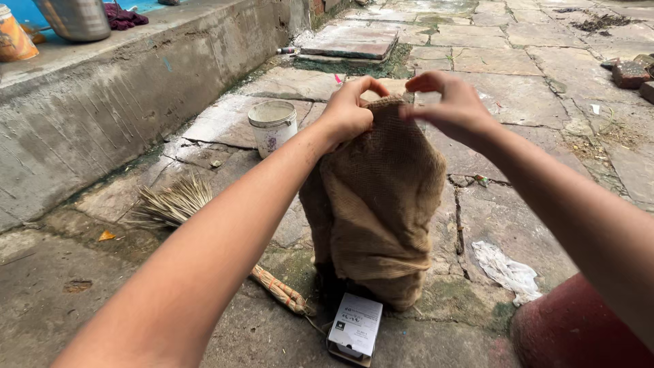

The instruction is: The person sweeps an outdoor stone patio using a short broom, moving debris towards a pile and picking up a burlap sack.

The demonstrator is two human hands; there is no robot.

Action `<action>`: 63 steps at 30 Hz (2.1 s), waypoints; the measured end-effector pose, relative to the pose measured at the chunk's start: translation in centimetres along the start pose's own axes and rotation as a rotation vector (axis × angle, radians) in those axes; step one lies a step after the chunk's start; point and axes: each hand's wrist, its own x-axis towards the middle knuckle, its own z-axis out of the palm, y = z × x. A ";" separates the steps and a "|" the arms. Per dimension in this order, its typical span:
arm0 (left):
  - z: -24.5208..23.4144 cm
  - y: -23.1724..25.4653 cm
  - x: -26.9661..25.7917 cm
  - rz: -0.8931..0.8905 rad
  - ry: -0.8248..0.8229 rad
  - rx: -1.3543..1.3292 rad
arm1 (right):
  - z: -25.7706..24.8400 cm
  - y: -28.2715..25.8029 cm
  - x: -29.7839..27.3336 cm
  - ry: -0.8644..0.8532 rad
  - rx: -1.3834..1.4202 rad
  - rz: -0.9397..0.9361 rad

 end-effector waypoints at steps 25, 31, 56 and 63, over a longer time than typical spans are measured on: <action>-0.6 -5.3 -7.0 0.039 -0.018 0.858 | 7.0 1.8 -2.6 -0.171 -0.239 0.394; 1.2 -3.7 -6.4 0.193 0.050 0.973 | 11.5 0.6 -3.6 0.274 -0.246 0.604; -6.8 -1.2 -7.5 0.130 0.447 0.778 | -0.3 0.1 1.0 0.170 -0.041 0.263; -7.7 -0.5 -8.3 0.303 0.696 0.984 | -0.3 0.7 1.3 -0.025 0.041 0.344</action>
